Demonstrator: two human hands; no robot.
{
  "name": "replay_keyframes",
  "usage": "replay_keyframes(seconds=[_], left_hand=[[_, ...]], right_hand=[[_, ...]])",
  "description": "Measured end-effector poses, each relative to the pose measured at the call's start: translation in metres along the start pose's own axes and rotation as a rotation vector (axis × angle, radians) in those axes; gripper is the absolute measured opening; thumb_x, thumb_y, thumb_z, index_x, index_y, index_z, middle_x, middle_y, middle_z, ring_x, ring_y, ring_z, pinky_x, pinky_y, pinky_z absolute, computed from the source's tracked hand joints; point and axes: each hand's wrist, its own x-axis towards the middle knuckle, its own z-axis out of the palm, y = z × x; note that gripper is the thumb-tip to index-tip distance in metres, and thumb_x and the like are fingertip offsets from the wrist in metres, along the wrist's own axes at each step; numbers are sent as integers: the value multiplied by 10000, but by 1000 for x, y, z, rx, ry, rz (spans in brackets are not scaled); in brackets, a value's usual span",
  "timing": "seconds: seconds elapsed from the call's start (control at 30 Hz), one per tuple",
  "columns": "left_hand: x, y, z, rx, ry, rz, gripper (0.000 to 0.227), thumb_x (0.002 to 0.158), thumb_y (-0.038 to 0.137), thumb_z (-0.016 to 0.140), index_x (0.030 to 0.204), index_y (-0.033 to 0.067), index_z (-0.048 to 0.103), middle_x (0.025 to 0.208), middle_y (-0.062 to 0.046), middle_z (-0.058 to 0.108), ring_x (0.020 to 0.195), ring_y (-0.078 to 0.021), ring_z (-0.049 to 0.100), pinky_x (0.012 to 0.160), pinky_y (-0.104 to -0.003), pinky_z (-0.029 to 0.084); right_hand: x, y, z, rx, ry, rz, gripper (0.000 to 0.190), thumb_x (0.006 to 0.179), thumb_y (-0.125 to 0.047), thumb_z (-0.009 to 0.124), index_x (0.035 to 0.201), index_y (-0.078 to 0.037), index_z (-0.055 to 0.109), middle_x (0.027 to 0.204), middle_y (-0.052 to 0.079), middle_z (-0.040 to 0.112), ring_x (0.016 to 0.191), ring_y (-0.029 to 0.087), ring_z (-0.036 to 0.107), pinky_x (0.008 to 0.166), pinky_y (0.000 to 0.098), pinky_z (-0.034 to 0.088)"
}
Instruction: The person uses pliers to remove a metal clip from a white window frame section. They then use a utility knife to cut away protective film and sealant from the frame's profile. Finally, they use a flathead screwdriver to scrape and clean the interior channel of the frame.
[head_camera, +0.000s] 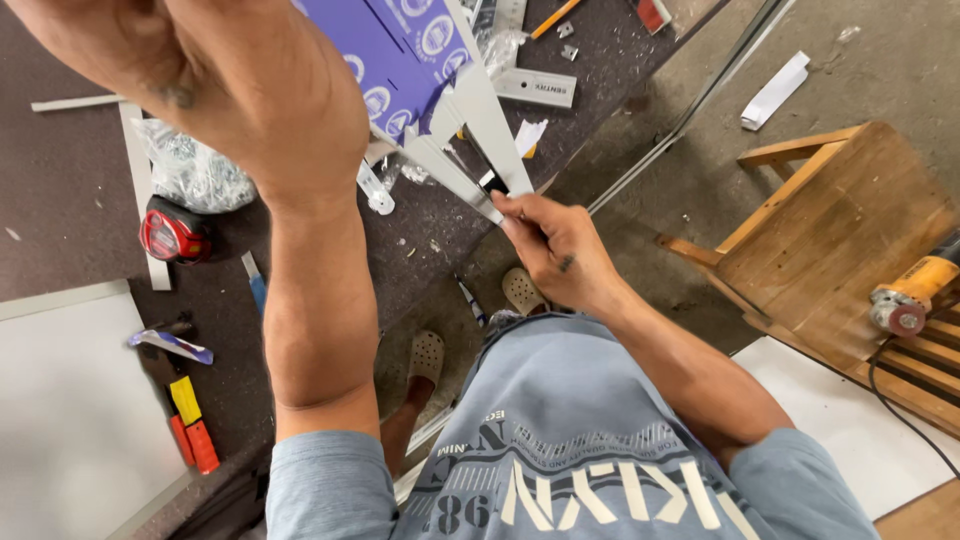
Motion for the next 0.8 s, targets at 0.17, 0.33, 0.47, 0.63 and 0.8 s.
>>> replay_keyframes(seconds=[0.17,0.33,0.47,0.63,0.8], left_hand=[[3,-7,0,-34,9,0,199,1018,152,575,892,79,439,746,-38,354,625,-161,248,552,-339,242],[8,-6,9,-69,18,27,246,1036,185,572,872,77,425,715,-35,343,588,-152,226,523,-329,230],[6,-14,4,-28,36,80,275,1048,179,563,850,101,389,725,-25,312,585,-138,207,510,-323,219],[14,-27,-7,-49,-102,205,284,1077,76,538,825,123,418,731,-11,340,555,-122,239,514,-301,200],[0,-15,-9,5,-34,100,230,1074,69,527,855,104,465,739,-19,345,569,-134,247,531,-318,208]], right_hand=[[-24,-9,1,-62,67,2,185,1028,-42,610,1191,8,683,723,20,606,624,38,511,507,255,394],[-24,-11,-7,-32,16,23,211,1024,-34,593,1212,-1,682,679,44,602,567,63,515,493,272,391],[-16,-8,2,-110,90,-55,218,1006,-37,625,1216,-7,678,637,75,583,528,102,511,485,293,393],[-24,-15,-13,-135,49,-89,237,1023,-30,621,1253,-31,682,732,97,609,623,105,550,535,307,428],[-7,-11,5,-121,63,11,221,1013,-41,626,1226,-25,681,618,99,565,495,95,456,466,322,379]])
